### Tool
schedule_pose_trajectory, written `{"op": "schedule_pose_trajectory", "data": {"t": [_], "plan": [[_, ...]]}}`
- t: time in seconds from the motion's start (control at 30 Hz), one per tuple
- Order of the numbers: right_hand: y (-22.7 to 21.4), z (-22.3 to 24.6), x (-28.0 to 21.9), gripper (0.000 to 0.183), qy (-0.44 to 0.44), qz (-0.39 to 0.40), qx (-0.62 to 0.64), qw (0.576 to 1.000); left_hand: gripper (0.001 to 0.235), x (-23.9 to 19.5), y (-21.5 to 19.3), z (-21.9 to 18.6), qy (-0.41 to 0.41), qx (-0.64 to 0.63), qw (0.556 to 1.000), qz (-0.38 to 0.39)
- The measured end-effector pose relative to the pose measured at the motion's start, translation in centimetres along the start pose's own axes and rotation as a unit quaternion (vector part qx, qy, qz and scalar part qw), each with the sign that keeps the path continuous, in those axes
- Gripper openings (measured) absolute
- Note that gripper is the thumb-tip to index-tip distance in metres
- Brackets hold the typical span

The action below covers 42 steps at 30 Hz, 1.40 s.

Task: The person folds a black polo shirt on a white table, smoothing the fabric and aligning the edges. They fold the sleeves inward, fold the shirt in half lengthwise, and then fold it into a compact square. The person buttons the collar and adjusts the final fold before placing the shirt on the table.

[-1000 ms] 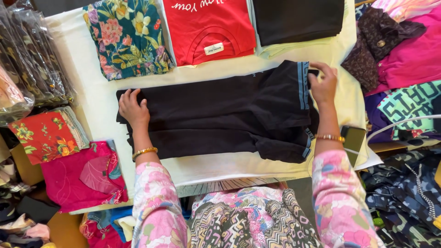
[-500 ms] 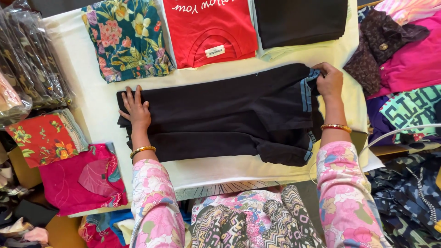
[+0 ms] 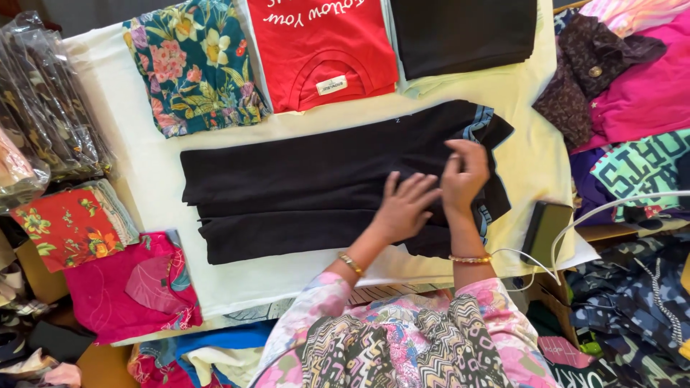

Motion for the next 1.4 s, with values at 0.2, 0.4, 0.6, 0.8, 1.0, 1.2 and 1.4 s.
{"op": "schedule_pose_trajectory", "data": {"t": [0.2,0.4,0.6,0.8,1.0,1.2,1.4], "plan": [[-4.8,-12.6,-1.2,0.015,0.178,-0.108,0.158,0.965,0.053,5.8,3.3,-2.0,0.018,0.113,0.977,0.178],[-6.8,-11.9,-3.6,0.023,0.154,-0.091,0.033,0.983,0.014,8.5,-1.4,2.1,-0.171,-0.221,0.959,-0.046],[0.4,0.6,-2.1,0.03,-0.133,0.2,0.013,0.971,0.018,10.0,-7.7,4.1,-0.169,-0.318,0.92,-0.155],[3.7,-5.9,5.3,0.021,-0.01,0.27,-0.06,0.961,0.02,9.0,-10.7,0.5,-0.114,-0.305,0.943,-0.07],[3.1,-15.7,3.8,0.059,-0.136,0.156,-0.007,0.978,0.021,6.1,-4.8,-1.4,-0.114,-0.297,0.948,0.026],[4.0,-19.8,4.9,0.033,0.15,0.256,0.121,0.947,0.043,4.5,-0.4,-1.7,-0.079,-0.137,0.986,0.046],[1.0,-12.1,6.3,0.039,-0.188,0.24,-0.061,0.95,0.045,3.7,0.1,-2.0,-0.088,-0.114,0.989,-0.016]]}}
Point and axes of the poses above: each hand's wrist, its own x-axis towards the middle knuckle, its own y-axis out of the palm, z = x × y, the point moved 5 cm from there along x, towards the middle knuckle, and after that the axes turned 1 degree about z, right-handed, at the moved point
